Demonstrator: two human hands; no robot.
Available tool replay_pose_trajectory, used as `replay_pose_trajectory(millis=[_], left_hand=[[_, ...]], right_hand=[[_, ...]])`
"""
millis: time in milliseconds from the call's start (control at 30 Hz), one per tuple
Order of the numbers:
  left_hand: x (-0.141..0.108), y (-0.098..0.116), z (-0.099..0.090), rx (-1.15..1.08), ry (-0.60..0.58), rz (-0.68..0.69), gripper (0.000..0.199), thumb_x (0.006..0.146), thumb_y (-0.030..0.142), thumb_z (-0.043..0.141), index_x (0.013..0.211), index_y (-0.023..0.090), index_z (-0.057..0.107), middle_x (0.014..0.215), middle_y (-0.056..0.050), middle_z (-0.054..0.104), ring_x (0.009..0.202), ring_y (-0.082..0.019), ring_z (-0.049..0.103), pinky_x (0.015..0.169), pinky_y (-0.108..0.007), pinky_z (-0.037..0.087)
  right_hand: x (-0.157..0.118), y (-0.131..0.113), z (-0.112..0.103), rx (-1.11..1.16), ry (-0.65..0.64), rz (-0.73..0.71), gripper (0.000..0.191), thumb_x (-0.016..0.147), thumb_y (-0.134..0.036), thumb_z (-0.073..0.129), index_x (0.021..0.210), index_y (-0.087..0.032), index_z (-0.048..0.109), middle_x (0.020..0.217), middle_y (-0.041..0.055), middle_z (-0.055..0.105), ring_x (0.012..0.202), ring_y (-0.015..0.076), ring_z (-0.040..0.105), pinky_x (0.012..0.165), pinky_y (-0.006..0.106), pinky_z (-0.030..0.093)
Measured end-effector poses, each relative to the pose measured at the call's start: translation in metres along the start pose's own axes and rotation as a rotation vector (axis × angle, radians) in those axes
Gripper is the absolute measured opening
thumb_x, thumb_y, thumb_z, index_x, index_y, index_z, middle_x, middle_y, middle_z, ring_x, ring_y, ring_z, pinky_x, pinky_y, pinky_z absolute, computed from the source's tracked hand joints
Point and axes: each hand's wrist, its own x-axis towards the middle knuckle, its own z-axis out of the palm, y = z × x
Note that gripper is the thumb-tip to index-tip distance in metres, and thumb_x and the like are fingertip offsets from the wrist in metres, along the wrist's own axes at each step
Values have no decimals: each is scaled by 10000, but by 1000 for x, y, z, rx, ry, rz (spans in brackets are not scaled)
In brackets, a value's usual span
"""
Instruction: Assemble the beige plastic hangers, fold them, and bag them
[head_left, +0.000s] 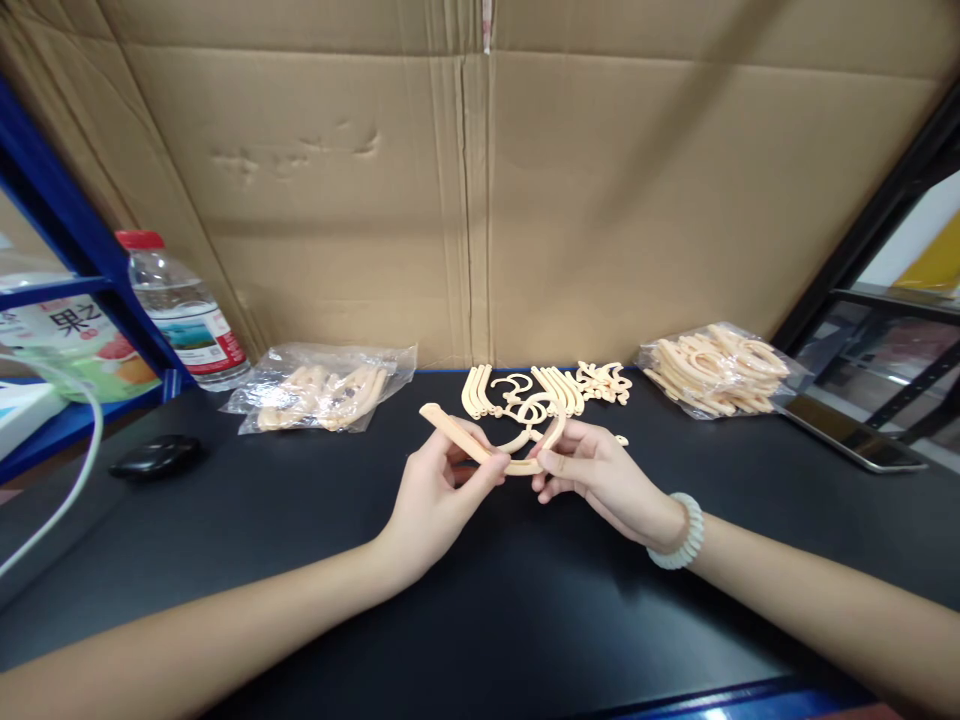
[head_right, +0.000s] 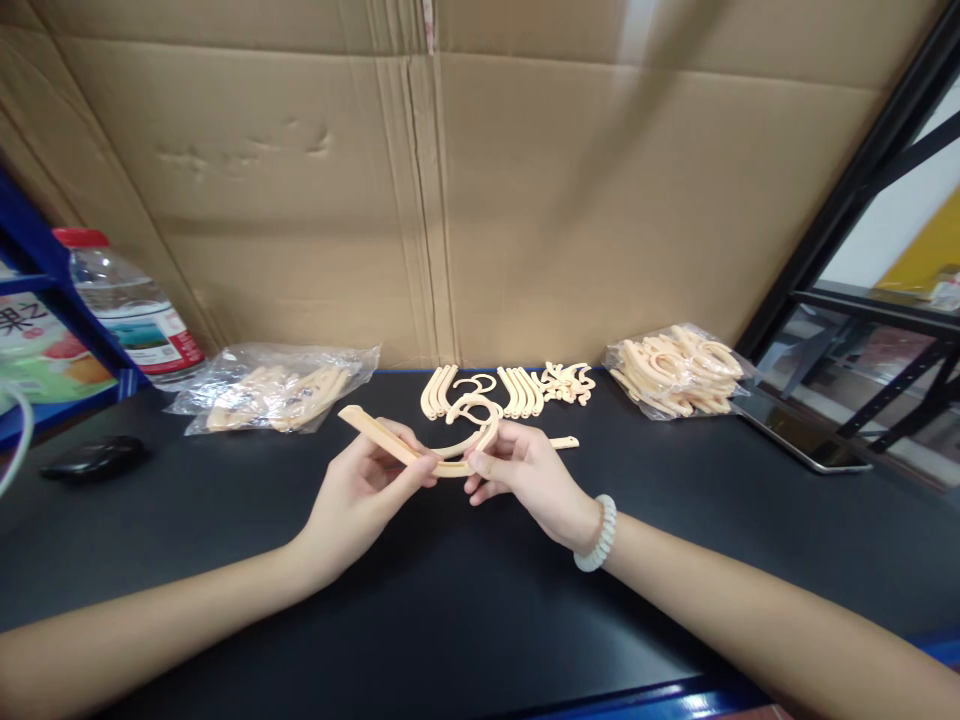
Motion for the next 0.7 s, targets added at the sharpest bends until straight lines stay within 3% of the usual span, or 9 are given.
replay_pose_trajectory(millis=[100, 233, 400, 533, 600, 700], left_hand=[[3, -1, 1, -89, 31, -54, 221, 782, 274, 696, 865, 184, 512, 754, 36, 572, 699, -135, 643, 606, -255, 594], [3, -2, 2, -117, 49, -121, 246, 777, 291, 697, 890, 182, 507, 753, 35, 579, 717, -139, 647, 596, -253, 602], [-2, 2, 7, -125, -111, -219, 270, 751, 295, 725, 911, 177, 542, 777, -1, 638, 794, -177, 666, 604, -269, 607], [-4, 5, 10, -150, -182, -257, 223, 731, 297, 744, 836, 157, 605, 748, -19, 670, 715, -159, 670, 625, -270, 597], [-3, 5, 9, -170, -169, -284, 225, 715, 295, 761, 832, 148, 637, 735, -21, 678, 682, -147, 663, 645, -274, 594], [-2, 4, 9, -192, -128, -319, 208, 708, 280, 773, 829, 143, 674, 729, -16, 681, 650, -122, 645, 655, -257, 587]], right_hand=[[1, -2, 0, -75, 11, -61, 234, 744, -374, 737, 733, -162, 639, 824, 30, 606, 687, 111, 543, 517, 214, 478], [3, -1, -1, -100, 28, -72, 232, 777, -385, 704, 754, -162, 640, 679, -12, 543, 548, 76, 464, 449, 201, 428], [1, 2, 1, -88, -33, -82, 225, 765, -376, 717, 808, -170, 639, 718, -5, 587, 570, 90, 541, 502, 230, 504], [5, -2, -7, -95, -27, -106, 230, 791, -338, 687, 952, -178, 648, 786, 14, 637, 567, 90, 564, 535, 249, 522], [11, -8, -19, -194, 42, -186, 253, 798, -317, 668, 1019, -196, 645, 825, 23, 644, 608, 109, 576, 545, 261, 519], [24, -14, -44, -562, 161, -350, 166, 826, -289, 613, 956, -201, 669, 899, 53, 655, 786, 179, 605, 623, 311, 523]])
